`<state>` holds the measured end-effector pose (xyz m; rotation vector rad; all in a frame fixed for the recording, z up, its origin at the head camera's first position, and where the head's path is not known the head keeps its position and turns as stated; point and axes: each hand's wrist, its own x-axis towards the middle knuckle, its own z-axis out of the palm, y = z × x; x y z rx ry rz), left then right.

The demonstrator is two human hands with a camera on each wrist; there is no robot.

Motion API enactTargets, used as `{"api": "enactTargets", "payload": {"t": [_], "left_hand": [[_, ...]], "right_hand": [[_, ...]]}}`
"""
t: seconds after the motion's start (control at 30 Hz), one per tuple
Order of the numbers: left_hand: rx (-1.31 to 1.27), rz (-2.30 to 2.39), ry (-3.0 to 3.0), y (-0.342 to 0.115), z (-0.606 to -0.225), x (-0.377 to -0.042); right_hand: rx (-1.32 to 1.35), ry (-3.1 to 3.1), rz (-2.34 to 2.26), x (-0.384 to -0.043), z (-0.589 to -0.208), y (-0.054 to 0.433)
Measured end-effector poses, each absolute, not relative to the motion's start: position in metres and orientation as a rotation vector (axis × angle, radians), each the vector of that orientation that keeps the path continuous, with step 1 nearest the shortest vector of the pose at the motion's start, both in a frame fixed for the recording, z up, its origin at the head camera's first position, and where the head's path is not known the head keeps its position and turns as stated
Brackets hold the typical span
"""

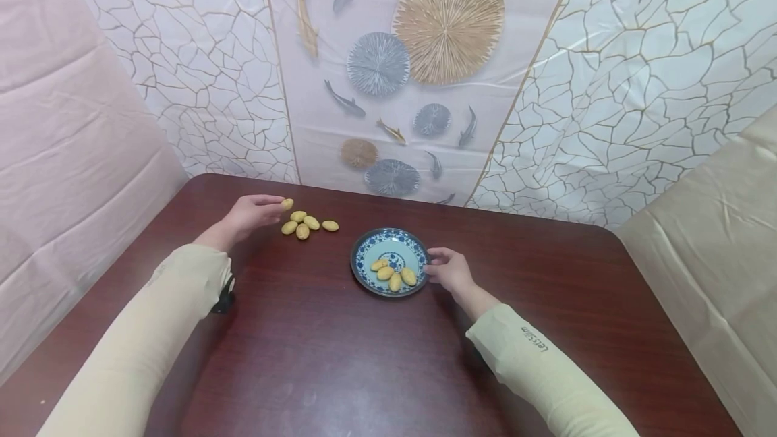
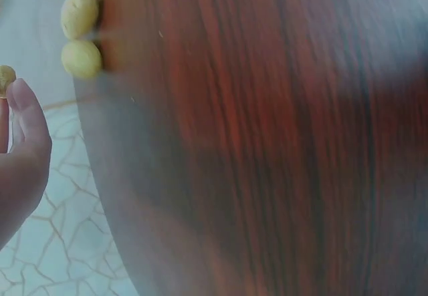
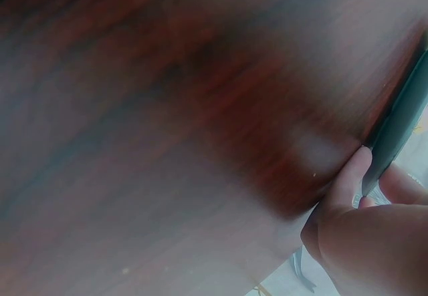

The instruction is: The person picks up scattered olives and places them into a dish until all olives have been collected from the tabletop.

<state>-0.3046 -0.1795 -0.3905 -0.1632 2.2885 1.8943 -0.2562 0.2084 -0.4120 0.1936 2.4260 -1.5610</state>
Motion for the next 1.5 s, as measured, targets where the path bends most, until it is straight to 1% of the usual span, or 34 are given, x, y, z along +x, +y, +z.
{"api": "enactTargets", "payload": {"t": [0.3, 0.57, 1.0, 1.23, 1.5], "left_hand": [[-0.105, 1.853, 2.261, -0.155, -0.383, -0.304], [0.011, 1.756, 2.284, -0.133, -0.381, -0.303], [0.059, 1.698, 2.234, -0.085, -0.379, -0.299], [0.080, 1.628, 2.247, -0.061, -0.383, -0.299], [0.167, 1.530, 2.306, -0.039, -0.389, -0.294]], "right_hand": [[0.202, 2.427, -1.554, -0.256, -0.413, 0.208], [0.205, 2.437, -1.551, -0.258, -0.412, 0.209], [0.210, 2.447, -1.550, -0.259, -0.414, 0.209], [0.214, 2.435, -1.563, -0.258, -0.414, 0.209], [0.204, 2.422, -1.574, -0.257, -0.413, 0.209]]}}
